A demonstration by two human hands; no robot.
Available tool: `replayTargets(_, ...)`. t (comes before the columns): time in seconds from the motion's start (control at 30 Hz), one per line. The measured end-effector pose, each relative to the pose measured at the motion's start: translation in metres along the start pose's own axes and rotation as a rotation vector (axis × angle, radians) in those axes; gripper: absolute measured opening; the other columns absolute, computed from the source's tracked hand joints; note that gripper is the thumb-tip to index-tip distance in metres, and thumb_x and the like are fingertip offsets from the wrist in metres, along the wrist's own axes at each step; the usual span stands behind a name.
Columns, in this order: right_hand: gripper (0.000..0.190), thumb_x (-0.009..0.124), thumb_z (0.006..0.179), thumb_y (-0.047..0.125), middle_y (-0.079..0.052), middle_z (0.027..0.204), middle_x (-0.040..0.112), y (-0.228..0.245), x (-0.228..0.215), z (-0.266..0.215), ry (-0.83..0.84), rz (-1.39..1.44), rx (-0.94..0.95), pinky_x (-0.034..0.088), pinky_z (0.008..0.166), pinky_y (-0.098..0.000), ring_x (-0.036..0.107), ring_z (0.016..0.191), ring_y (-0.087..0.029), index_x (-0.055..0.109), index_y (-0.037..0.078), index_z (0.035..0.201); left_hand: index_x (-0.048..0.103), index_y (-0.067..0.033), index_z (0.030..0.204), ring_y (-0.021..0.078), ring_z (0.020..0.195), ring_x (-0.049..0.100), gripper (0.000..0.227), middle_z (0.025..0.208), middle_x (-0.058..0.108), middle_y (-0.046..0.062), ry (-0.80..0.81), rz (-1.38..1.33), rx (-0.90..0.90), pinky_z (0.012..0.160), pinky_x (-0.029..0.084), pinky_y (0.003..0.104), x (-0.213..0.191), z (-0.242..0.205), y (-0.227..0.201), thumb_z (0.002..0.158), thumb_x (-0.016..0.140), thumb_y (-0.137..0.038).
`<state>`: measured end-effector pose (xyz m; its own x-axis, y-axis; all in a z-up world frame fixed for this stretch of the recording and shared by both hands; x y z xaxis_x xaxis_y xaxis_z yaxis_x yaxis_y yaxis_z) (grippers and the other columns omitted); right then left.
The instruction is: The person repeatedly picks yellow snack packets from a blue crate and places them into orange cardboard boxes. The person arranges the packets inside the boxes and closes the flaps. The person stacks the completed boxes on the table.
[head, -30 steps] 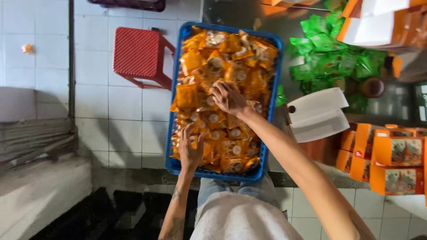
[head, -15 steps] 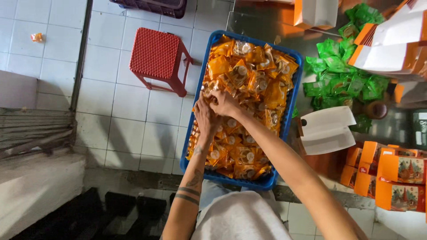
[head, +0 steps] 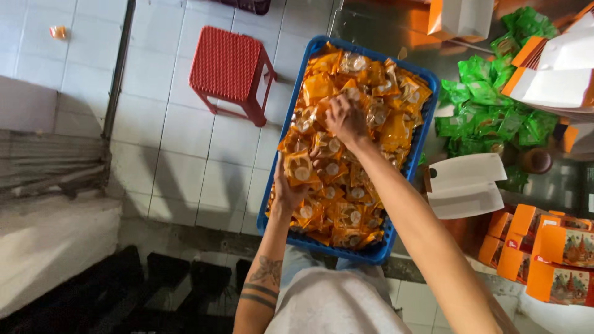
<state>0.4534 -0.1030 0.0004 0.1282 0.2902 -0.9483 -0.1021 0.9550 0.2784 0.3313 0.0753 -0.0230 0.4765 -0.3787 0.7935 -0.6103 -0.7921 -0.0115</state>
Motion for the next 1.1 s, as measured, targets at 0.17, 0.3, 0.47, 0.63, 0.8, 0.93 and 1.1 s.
replayTargets(0.17, 0.006, 0.072, 0.1, 0.024, 0.002, 0.101, 0.071, -0.008, -0.013, -0.034, -0.218, -0.072, -0.024, 0.063, 0.067, -0.0348, 0.075, 0.091, -0.022, 0.07, 0.019, 0.099, 0.066, 0.0017, 0.132, 0.044, 0.108, 0.072, 0.095, 0.128, 0.07, 0.025, -0.115, -0.007, -0.032, 0.096, 0.057, 0.057, -0.022, 0.011, -0.003, 0.08, 0.073, -0.077)
replayTargets(0.3, 0.016, 0.074, 0.099, 0.024, 0.005, 0.086, 0.069, 0.011, -0.007, -0.11, -0.356, 0.047, -0.209, 0.057, 0.074, -0.0278, 0.072, 0.084, -0.018, 0.073, 0.025, 0.084, 0.058, 0.0011, 0.146, 0.0499, 0.115, 0.069, 0.106, 0.142, 0.062, 0.03, -0.012, -0.028, -0.131, 0.095, 0.058, 0.064, -0.037, 0.031, 0.009, 0.085, 0.062, -0.085)
replayTargets(0.47, 0.028, 0.069, 0.101, 0.042, -0.007, 0.107, 0.076, 0.061, -0.02, -0.161, -0.134, 0.349, -0.2, 0.062, 0.085, -0.0371, 0.073, 0.104, -0.025, 0.077, 0.016, 0.104, 0.04, -0.0073, 0.159, 0.0481, 0.122, 0.065, 0.116, 0.152, 0.048, 0.031, -0.166, 0.274, -0.094, 0.1, 0.058, 0.057, -0.05, 0.029, 0.016, 0.077, 0.075, -0.081)
replayTargets(0.63, 0.021, 0.062, 0.109, 0.025, -0.009, 0.106, 0.071, 0.0, 0.001, -0.146, -0.152, 0.395, 0.311, 0.062, 0.08, -0.0383, 0.072, 0.1, -0.029, 0.072, 0.008, 0.116, 0.067, -0.0014, 0.134, 0.0388, 0.112, 0.073, 0.089, 0.129, 0.071, 0.024, -0.105, 0.311, -0.052, 0.096, 0.06, 0.051, -0.053, 0.027, 0.01, 0.087, 0.067, -0.077)
replayTargets(0.8, 0.05, 0.088, 0.086, 0.038, -0.012, 0.092, 0.076, -0.008, 0.029, -0.132, -0.148, 0.522, 0.683, 0.063, 0.067, -0.0346, 0.077, 0.085, -0.029, 0.064, 0.006, 0.115, 0.052, -0.0083, 0.152, 0.0412, 0.122, 0.065, 0.1, 0.143, 0.058, 0.029, -0.37, 0.372, 0.009, 0.107, 0.05, 0.051, -0.054, 0.002, -0.009, 0.076, 0.087, -0.062)
replayTargets(0.93, 0.051, 0.09, 0.086, 0.04, -0.015, 0.094, 0.077, -0.003, 0.037, -0.147, -0.186, 0.623, 0.817, 0.065, 0.071, -0.0403, 0.077, 0.091, -0.03, 0.069, 0.004, 0.117, 0.051, -0.0133, 0.152, 0.0342, 0.116, 0.069, 0.097, 0.141, 0.06, 0.024, -0.464, 0.353, 0.02, 0.101, 0.053, 0.048, -0.073, 0.0, -0.013, 0.076, 0.09, -0.058)
replayTargets(1.1, 0.021, 0.064, 0.109, 0.02, -0.017, 0.093, 0.074, -0.004, -0.007, -0.169, -0.238, 0.791, 0.664, 0.062, 0.073, -0.0367, 0.074, 0.083, -0.03, 0.075, 0.004, 0.116, 0.052, -0.0073, 0.153, 0.057, 0.152, 0.019, 0.074, 0.168, 0.025, 0.029, -0.267, 0.895, 0.015, 0.122, 0.019, 0.08, -0.077, 0.0, -0.029, 0.092, 0.07, -0.045)
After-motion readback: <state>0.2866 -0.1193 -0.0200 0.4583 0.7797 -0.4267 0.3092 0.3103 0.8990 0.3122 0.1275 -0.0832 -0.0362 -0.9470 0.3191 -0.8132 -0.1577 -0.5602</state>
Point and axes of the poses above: each hand's wrist, its own z-axis towards the middle knuckle, its own x-axis out of the palm, y = z × x, the point moved 6 cm from there along z, towards the middle knuckle
